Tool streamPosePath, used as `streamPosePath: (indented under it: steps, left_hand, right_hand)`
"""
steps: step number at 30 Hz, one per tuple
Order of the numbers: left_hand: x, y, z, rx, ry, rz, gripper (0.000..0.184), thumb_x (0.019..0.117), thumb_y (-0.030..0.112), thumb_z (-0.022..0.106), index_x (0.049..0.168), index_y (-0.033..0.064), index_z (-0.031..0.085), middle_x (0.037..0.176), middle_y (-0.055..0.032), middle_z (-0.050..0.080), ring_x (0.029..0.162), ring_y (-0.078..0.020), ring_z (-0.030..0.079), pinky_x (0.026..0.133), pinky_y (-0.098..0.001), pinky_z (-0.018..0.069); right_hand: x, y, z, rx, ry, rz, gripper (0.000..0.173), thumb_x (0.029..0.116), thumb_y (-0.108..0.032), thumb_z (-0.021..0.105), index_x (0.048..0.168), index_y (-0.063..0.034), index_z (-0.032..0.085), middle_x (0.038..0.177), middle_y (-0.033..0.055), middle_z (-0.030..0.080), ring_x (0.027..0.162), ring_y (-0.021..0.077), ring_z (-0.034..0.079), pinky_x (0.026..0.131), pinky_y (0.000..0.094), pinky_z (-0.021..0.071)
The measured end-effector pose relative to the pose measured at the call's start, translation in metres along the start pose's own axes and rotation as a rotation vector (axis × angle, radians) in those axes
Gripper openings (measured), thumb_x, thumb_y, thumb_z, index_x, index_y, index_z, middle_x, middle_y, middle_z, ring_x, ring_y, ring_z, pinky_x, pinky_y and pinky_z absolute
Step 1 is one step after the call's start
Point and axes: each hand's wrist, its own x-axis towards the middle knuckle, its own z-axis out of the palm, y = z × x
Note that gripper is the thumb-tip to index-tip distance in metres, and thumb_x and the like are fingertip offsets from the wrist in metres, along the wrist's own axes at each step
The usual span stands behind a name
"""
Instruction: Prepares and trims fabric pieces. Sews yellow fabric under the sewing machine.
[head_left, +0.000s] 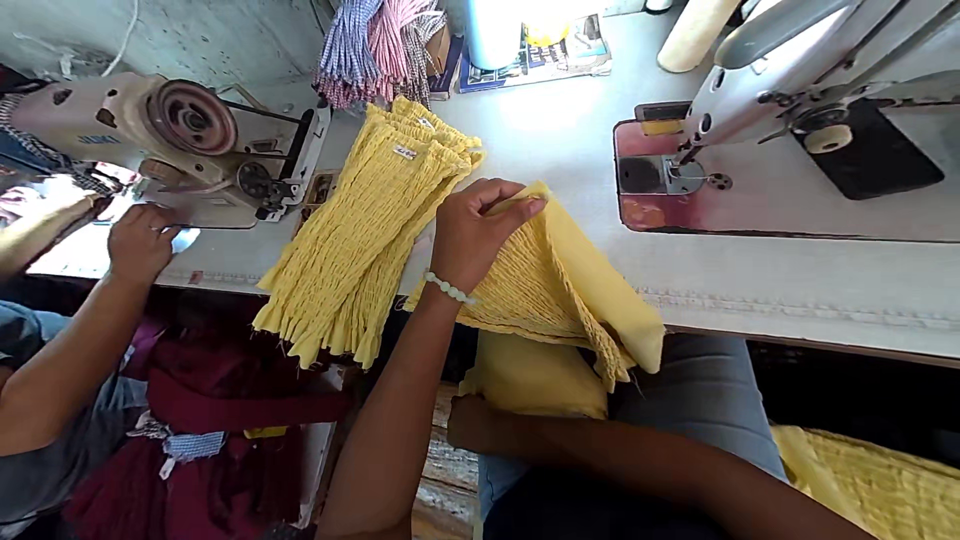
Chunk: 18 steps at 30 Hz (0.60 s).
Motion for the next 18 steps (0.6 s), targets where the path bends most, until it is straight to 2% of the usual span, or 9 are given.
streamPosePath:
  steps: [4, 7, 9, 11, 14, 18]
  left_hand:
    - [-0.002, -0.002, -0.005, -0.037, -0.012, -0.064, 0.012, 0.0878, 0.011, 0.079, 0.098, 0.0053, 0.076, 0.090, 0.0000, 0.073, 0.080, -0.0026, 0.066, 0.074, -0.0212, 0.0554]
    - [0.002, -0.002, -0.004, -0.055, -0.027, -0.093, 0.013, 0.0881, 0.011, 0.079, 0.099, 0.0051, 0.076, 0.088, -0.0004, 0.073, 0.077, -0.0027, 0.066, 0.073, -0.0211, 0.0555]
    - [0.002, 0.002, -0.004, -0.054, -0.033, -0.107, 0.013, 0.0879, 0.011, 0.079, 0.099, 0.0049, 0.076, 0.086, -0.0002, 0.072, 0.076, -0.0023, 0.065, 0.071, -0.0203, 0.0544]
    - [0.002, 0.005, -0.005, -0.051, -0.049, -0.110, 0.013, 0.0875, 0.011, 0.080, 0.098, 0.0045, 0.075, 0.086, 0.0000, 0.072, 0.076, -0.0019, 0.065, 0.072, -0.0202, 0.0542]
    - [0.002, 0.007, -0.007, -0.035, -0.074, -0.091, 0.013, 0.0876, 0.011, 0.079, 0.098, 0.0048, 0.075, 0.086, 0.0006, 0.071, 0.076, -0.0016, 0.064, 0.072, -0.0202, 0.0531]
    - [0.004, 0.007, -0.009, -0.028, -0.086, -0.080, 0.012, 0.0877, 0.011, 0.079, 0.097, 0.0050, 0.075, 0.086, 0.0006, 0.071, 0.076, -0.0016, 0.063, 0.072, -0.0203, 0.0525]
  right_hand:
    - [-0.010, 0.013, -0.011, 0.119, 0.209, 0.035, 0.028, 0.1028, 0.004, 0.048, 0.127, 0.0077, 0.062, 0.120, 0.0321, 0.064, 0.120, 0.0498, 0.059, 0.095, 0.0622, 0.0490]
    - [-0.013, 0.018, -0.007, 0.203, 0.365, 0.031, 0.028, 0.1002, 0.002, 0.055, 0.126, 0.0029, 0.065, 0.118, 0.0293, 0.066, 0.118, 0.0475, 0.061, 0.093, 0.0612, 0.0503]
    - [-0.014, 0.020, -0.010, 0.257, 0.360, 0.065, 0.025, 0.1011, -0.003, 0.057, 0.123, 0.0022, 0.067, 0.118, 0.0282, 0.067, 0.117, 0.0461, 0.063, 0.096, 0.0612, 0.0493]
    - [-0.017, 0.022, -0.016, 0.300, 0.322, 0.110, 0.024, 0.1006, -0.001, 0.053, 0.118, 0.0031, 0.069, 0.116, 0.0280, 0.069, 0.115, 0.0462, 0.064, 0.097, 0.0622, 0.0485]
    - [-0.026, 0.022, -0.026, 0.382, 0.327, 0.161, 0.024, 0.1022, -0.008, 0.056, 0.120, 0.0033, 0.068, 0.117, 0.0279, 0.069, 0.115, 0.0460, 0.064, 0.098, 0.0621, 0.0474]
    - [-0.032, 0.018, -0.036, 0.470, 0.439, 0.170, 0.031, 0.0960, -0.007, 0.065, 0.126, 0.0001, 0.067, 0.126, 0.0238, 0.066, 0.119, 0.0417, 0.063, 0.100, 0.0597, 0.0481]
